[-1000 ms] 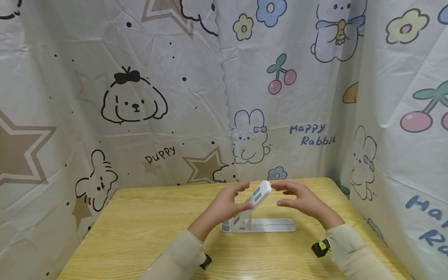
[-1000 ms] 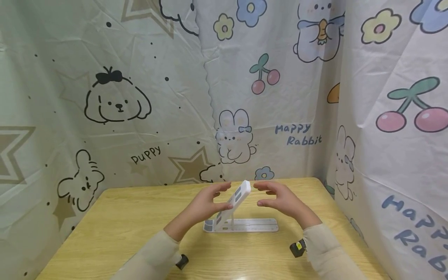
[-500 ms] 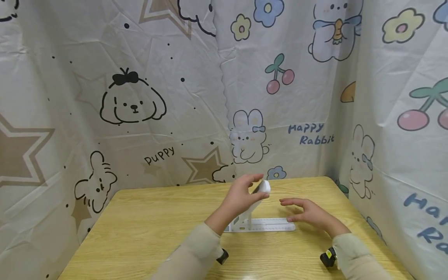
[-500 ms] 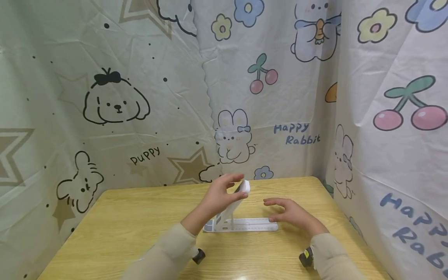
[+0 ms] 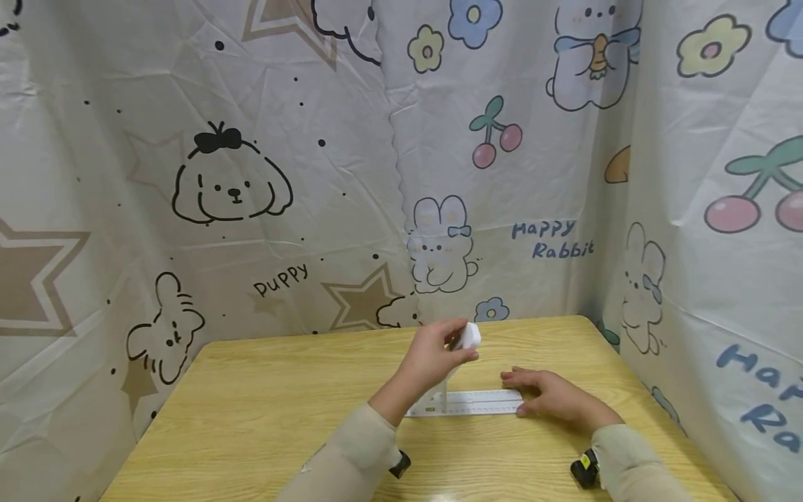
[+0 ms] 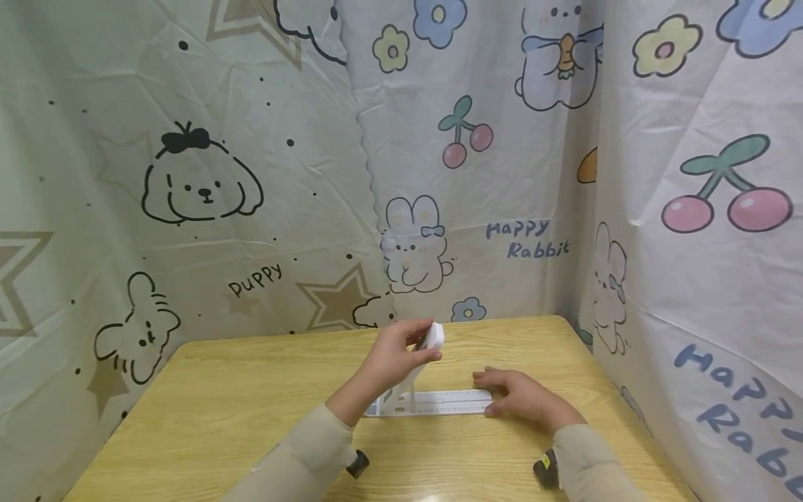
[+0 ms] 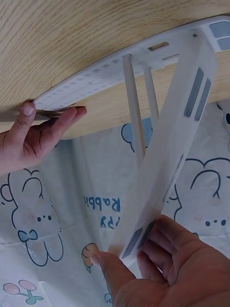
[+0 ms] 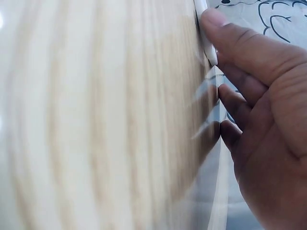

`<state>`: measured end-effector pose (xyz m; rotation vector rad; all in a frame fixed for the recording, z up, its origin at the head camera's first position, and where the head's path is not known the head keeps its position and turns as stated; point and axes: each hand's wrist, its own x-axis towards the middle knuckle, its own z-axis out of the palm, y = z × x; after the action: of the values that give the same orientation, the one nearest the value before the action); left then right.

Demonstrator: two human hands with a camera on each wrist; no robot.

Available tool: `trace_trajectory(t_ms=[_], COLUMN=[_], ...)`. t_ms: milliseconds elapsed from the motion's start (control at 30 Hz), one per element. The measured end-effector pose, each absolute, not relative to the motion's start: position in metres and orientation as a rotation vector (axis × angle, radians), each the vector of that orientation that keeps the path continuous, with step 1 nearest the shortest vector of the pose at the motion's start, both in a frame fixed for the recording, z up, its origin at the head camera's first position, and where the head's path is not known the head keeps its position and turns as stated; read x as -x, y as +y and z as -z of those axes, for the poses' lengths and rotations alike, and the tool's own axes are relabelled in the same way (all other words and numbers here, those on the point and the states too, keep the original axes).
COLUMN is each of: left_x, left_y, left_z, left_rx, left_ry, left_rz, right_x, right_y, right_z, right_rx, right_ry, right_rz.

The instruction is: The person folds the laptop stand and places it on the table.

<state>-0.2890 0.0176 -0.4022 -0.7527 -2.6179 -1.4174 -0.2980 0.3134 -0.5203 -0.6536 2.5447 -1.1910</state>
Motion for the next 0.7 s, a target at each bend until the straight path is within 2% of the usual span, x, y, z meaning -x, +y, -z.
trace_trajectory(t_ms=[400, 700], left_x=[0.297, 0.305], left_y=[0.016, 0.007], left_z=[0.402, 0.407], left_rx=[0.855, 0.983], left_ry=[-2.622, -2.575], left_rz=[1.373, 1.479], right_x=[0.29, 0.277], right_y=[0.307, 0.306], right_z=[0.518, 0.509], right_rx=[0.589, 0.722], right_ry=[2.572, 2.549], right_rz=[1.171, 1.07])
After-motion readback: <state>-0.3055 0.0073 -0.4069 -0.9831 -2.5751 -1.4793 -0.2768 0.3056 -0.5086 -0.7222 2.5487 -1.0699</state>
